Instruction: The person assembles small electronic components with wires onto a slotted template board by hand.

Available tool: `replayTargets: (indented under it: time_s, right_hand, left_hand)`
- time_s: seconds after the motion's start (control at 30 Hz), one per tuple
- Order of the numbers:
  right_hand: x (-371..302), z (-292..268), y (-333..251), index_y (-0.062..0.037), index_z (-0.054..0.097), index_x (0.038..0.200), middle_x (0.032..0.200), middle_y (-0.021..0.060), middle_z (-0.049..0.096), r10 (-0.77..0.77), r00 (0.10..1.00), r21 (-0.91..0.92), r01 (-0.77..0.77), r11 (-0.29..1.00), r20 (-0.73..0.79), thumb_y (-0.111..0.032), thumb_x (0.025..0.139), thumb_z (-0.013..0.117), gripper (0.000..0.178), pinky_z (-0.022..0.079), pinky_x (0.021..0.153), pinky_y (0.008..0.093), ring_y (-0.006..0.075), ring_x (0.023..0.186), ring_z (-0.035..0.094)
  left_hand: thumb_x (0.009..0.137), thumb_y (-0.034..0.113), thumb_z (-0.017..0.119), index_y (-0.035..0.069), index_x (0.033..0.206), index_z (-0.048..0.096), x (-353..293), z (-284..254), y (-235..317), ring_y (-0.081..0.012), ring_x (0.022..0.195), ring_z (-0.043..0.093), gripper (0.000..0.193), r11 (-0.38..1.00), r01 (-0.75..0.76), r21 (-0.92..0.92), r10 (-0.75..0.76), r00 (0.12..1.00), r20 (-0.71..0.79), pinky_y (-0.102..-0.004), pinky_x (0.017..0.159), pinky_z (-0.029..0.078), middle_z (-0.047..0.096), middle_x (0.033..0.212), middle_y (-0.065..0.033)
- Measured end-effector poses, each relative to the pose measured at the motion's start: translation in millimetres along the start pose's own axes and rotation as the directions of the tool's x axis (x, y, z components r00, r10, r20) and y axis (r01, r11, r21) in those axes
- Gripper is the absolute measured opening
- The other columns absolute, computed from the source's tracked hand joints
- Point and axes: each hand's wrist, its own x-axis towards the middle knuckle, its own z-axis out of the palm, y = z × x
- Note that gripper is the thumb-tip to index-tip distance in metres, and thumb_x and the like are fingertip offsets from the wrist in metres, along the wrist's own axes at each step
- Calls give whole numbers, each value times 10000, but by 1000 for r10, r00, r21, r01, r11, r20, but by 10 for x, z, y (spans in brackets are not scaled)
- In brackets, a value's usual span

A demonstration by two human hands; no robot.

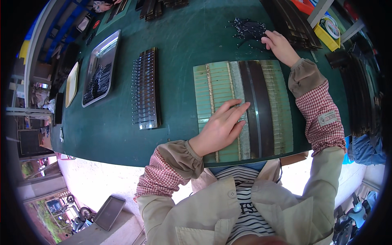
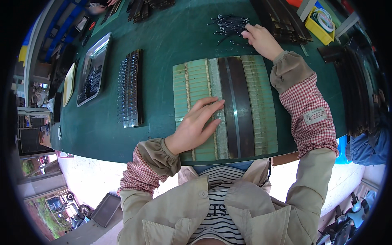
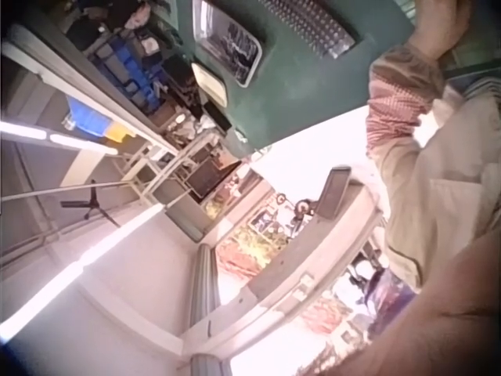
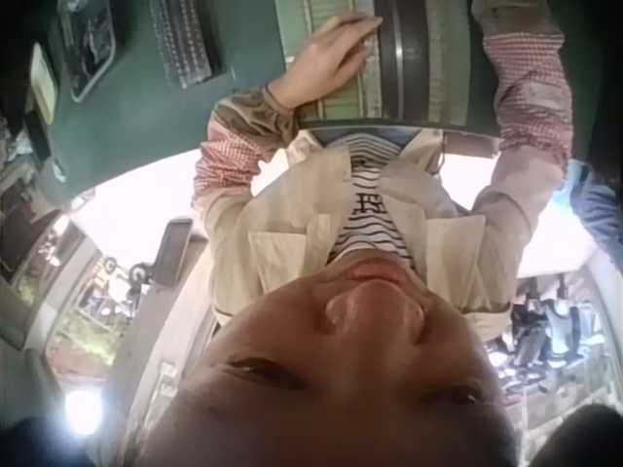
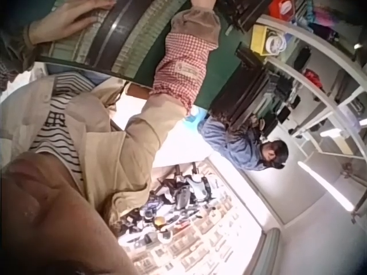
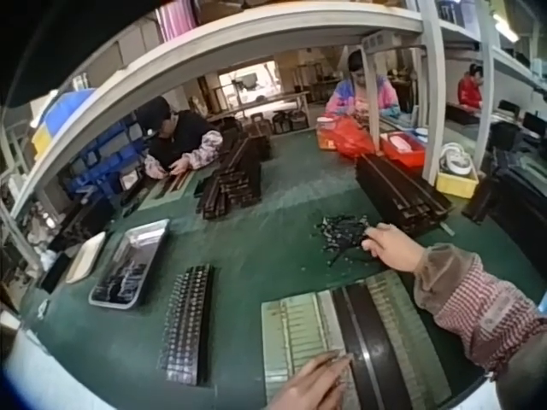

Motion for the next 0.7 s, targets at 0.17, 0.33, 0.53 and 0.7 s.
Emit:
replayTargets:
  time_s: [0.17,0.33,0.53,0.7]
  right_hand:
    - [-38,-249,0,-18,544,920,681,66,585,116,981,171,-142,975,156,-227,931,449,230,418,732,271,186,742,567]
    - [-96,-383,192,-17,543,924,663,39,575,2,1000,408,4,913,-15,-226,939,439,234,426,711,263,136,678,551]
    - [-690,-505,56,-16,530,935,658,18,518,237,958,616,-91,783,-159,-203,951,432,212,452,693,264,99,624,513]
    - [-1125,-423,248,-18,462,1039,719,22,475,372,908,765,-99,637,-192,-170,966,414,175,475,781,299,108,644,500]
  left_hand:
    - [782,2,610,-7,1232,454,14,25,98,-323,1120,484,476,1000,-5,2,5,1000,-1,-379,890,445,586,1083,-153]
    - [784,3,610,-3,1232,456,34,67,149,-322,1114,488,474,1000,6,-23,-6,1000,-7,-377,890,445,587,1081,-155]
    - [779,0,614,-7,1219,465,112,185,212,-326,1098,497,464,998,18,-52,-18,1000,2,-379,893,440,569,1108,-166]
    - [770,-20,611,-12,1200,481,270,304,366,-327,1078,505,448,999,-25,-34,23,998,-54,-374,887,435,548,1129,-176]
